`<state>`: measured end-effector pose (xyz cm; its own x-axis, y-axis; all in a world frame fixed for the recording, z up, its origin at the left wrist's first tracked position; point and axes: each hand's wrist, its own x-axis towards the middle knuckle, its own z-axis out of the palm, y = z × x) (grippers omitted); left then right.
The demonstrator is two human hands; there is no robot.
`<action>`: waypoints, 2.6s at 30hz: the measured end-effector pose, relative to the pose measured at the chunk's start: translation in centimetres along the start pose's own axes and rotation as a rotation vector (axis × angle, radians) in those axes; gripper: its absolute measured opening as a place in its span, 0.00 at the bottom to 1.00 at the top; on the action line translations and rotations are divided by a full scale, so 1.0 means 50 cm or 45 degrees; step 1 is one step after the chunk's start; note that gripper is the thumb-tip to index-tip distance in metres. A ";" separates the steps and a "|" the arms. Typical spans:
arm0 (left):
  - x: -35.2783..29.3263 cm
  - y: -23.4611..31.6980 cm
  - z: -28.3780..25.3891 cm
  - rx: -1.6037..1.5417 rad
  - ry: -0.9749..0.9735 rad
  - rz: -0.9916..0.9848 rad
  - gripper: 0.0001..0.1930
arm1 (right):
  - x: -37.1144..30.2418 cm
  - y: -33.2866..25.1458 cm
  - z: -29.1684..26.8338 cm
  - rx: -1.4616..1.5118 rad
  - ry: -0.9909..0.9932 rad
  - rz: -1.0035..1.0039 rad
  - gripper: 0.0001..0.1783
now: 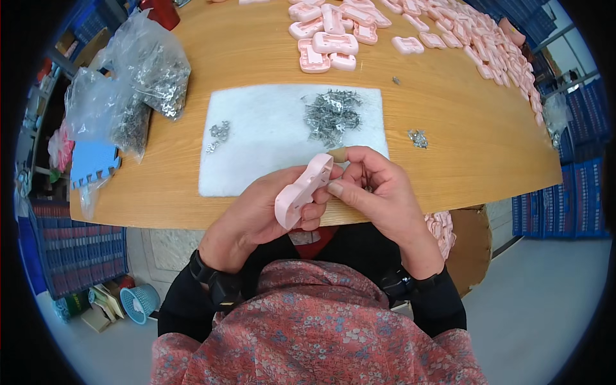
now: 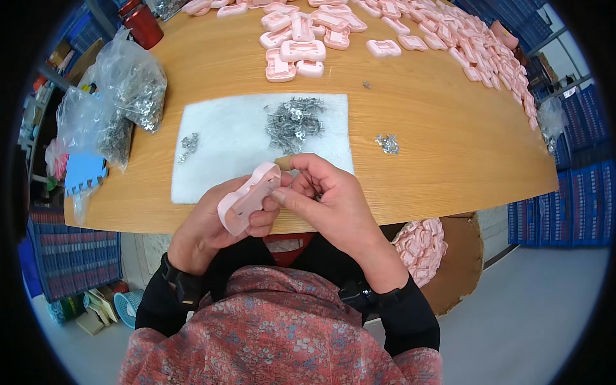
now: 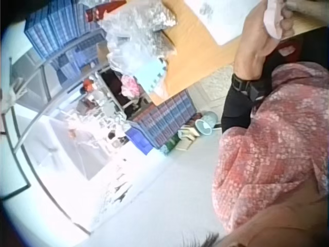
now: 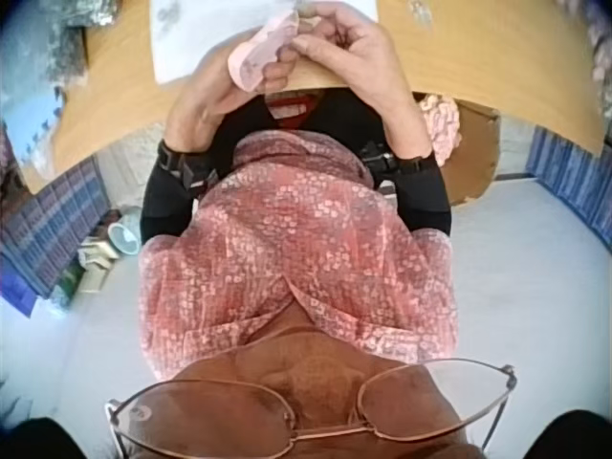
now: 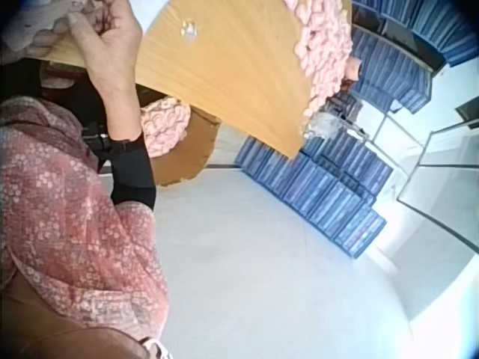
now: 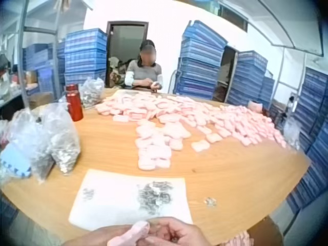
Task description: The person assembles small pink plastic components by inserting metal pins into them. They pick up a plastic piece, insert a pin from a pile on the table, and then place the assembled unit aside. The process is repeated continuously throughout the clip.
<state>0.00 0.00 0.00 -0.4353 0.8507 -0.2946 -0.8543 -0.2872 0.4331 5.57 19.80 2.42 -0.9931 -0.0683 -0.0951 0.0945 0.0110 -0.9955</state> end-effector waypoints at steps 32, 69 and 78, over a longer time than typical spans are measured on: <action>0.083 -0.018 0.085 0.417 -0.123 -0.116 0.25 | -0.129 0.025 -0.133 0.308 0.416 0.063 0.09; 0.319 0.330 -0.023 2.832 0.715 1.413 0.19 | -0.266 0.093 -0.214 -0.729 0.926 -0.190 0.04; 0.418 0.382 0.073 3.158 0.481 0.404 0.29 | -0.266 0.084 -0.197 -0.773 0.876 -0.135 0.04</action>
<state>-24.39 13.88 5.21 -0.6551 0.7555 -0.0102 0.7497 0.6516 0.1152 18.49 30.60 -0.47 -0.8352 0.5067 0.2139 0.1411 0.5733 -0.8071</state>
